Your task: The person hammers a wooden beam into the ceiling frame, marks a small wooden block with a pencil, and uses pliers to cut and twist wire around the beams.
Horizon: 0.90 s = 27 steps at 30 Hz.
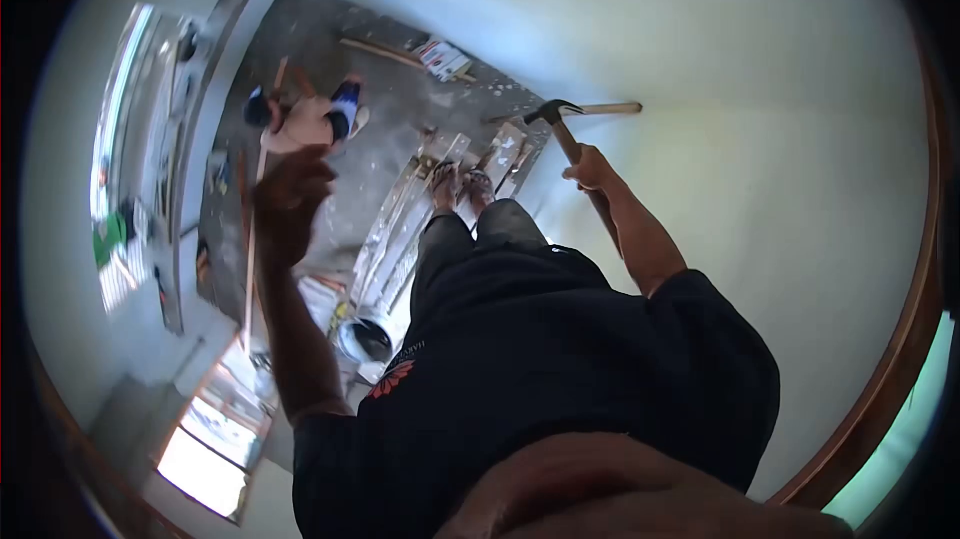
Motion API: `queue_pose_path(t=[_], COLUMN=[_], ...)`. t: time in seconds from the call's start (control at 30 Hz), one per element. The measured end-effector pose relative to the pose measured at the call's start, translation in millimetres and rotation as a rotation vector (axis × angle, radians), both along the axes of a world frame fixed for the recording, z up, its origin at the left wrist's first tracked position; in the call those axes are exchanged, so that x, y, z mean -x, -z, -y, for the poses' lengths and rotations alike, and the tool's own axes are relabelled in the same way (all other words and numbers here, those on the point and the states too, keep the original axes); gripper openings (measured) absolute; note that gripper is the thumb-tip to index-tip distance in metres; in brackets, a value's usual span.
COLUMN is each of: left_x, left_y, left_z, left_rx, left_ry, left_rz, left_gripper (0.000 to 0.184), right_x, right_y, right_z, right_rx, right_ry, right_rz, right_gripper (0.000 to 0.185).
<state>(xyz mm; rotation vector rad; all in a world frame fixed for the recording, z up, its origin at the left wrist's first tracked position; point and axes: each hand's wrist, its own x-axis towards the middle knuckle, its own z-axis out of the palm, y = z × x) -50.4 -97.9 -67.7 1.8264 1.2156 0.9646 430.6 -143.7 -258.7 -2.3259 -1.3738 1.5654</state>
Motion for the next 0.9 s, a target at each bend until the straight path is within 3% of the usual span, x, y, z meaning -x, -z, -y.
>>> queue_pose_path(t=[0.03,0.07,0.1,0.13,0.17,0.23,0.33,0.43,0.5,0.67,0.73,0.8,0.9], left_x=[15,48,68,68,71,64,67,60,57,53,61,66,71], left_y=[43,81,159,181,211,206,219,206,213,211,231,240,217], left_z=[30,65,106,142,191,249,324,316,303,275,285,302,328], left_rx=[0.388,0.432,0.160,0.570,0.782,1.191,1.351,1.336,1.168,1.020,0.984,0.993,1.233], left_ry=[-0.159,-0.195,-0.077,-0.128,-0.130,-0.026,-0.191,-0.432,-0.529,-0.679,-0.654,-0.682,-0.752], left_rz=[-0.036,-0.291,-0.525,-0.531,-0.713,-0.669,-0.511,-0.372,-0.311,-0.083,-0.143,-0.197,-0.037], left_gripper=[0.026,0.026,0.026,0.032,0.040,0.044,0.044,0.043,0.042,0.036,0.036,0.036,0.038], right_x=[16,45,42,40,41,39,40,47,54,73,77,80,103], right_y=[3,12,18,17,18,14,9,9,8,2,0,13,8], right_z=[-2,-1,-11,-14,-15,-18,-18,-27,-31,-34,-31,-31,-31], right_rx=[0.012,0.042,0.040,0.056,0.079,0.137,0.238,0.306,0.344,0.405,0.392,0.397,0.428], right_ry=[-0.062,-0.123,-0.182,-0.238,-0.317,-0.451,-0.609,-0.754,-0.807,-0.836,-0.840,-0.835,-0.830], right_rz=[-0.008,-0.056,-0.038,-0.020,0.010,0.063,0.117,0.173,0.206,0.284,0.295,0.323,0.327], right_gripper=[0.039,0.039,0.039,0.039,0.038,0.038,0.037,0.038,0.038,0.042,0.042,0.042,0.042])
